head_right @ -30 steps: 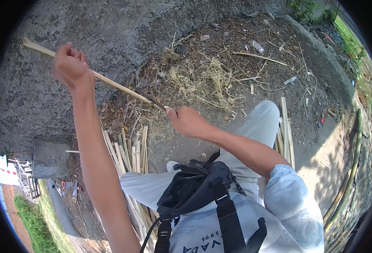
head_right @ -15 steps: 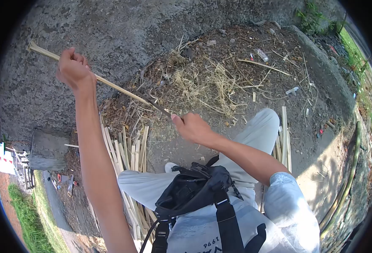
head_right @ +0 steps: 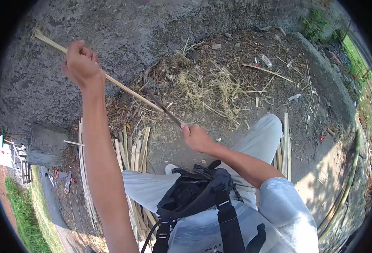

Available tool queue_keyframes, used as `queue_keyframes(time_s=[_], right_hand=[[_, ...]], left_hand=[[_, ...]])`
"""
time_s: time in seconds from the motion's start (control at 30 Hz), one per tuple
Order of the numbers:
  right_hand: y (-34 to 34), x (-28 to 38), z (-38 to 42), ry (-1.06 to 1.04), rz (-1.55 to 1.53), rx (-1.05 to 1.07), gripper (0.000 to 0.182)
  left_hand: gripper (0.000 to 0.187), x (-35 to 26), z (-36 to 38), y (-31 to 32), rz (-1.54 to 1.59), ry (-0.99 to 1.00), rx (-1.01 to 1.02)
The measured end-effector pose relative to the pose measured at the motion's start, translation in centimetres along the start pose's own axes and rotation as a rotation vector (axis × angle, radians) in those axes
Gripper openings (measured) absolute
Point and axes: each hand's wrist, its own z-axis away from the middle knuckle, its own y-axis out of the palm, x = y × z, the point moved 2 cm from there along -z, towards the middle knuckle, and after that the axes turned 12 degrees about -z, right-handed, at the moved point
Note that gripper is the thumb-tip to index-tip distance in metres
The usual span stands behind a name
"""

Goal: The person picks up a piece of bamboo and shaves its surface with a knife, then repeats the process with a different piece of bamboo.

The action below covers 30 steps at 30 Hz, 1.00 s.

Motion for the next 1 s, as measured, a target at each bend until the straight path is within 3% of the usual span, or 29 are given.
queue_keyframes(time_s=[0.1,0.2,0.3,0.4,0.5,0.6,0.7,0.8,0.87,0.93,1.0], right_hand=[[-2.6,7.0,0.6,0.1,0.031,0.109,0.056],[-3.9,13.4,2.4,-0.23,-0.159,0.059,0.057],[-1.1,10.3,2.2,-0.347,-0.27,-0.019,0.058],[2.4,-3.6,-0.8,0.037,0.021,-0.046,0.058],[0.2,-2.4,-2.4,0.037,0.193,0.017,0.058],[-3.2,9.1,0.3,0.162,-0.102,0.074,0.059],[-4.1,13.1,1.0,-0.142,-0.243,0.06,0.056],[-3.5,13.4,2.1,-0.272,-0.38,0.046,0.051],[-0.7,7.0,1.5,-0.385,-0.355,-0.046,0.05],[2.2,-5.6,0.2,-0.181,0.024,-0.127,0.053],[-0.2,-5.1,-0.5,-0.027,0.072,-0.04,0.053]], left_hand=[[0.033,-0.4,-0.1,0.1,-0.014,-0.048,-0.072],[0.033,-0.5,0.2,0.3,-0.034,-0.013,-0.043],[0.019,-0.1,0.0,0.0,-0.016,-0.014,0.009],[0.019,0.0,0.1,0.1,-0.06,0.01,0.002],[0.021,-0.1,0.1,0.7,-0.021,0.007,-0.031],[0.024,0.7,-0.3,1.0,-0.06,0.046,0.001],[0.026,-1.0,1.3,2.5,-0.031,0.004,0.012],[0.026,-0.9,1.3,2.6,-0.017,-0.016,0.001],[0.027,-0.4,1.3,2.6,0.001,-0.011,0.034],[0.028,-0.7,1.4,2.8,0.021,0.003,0.043],[0.029,-0.7,1.6,3.2,0.035,0.026,0.03]])
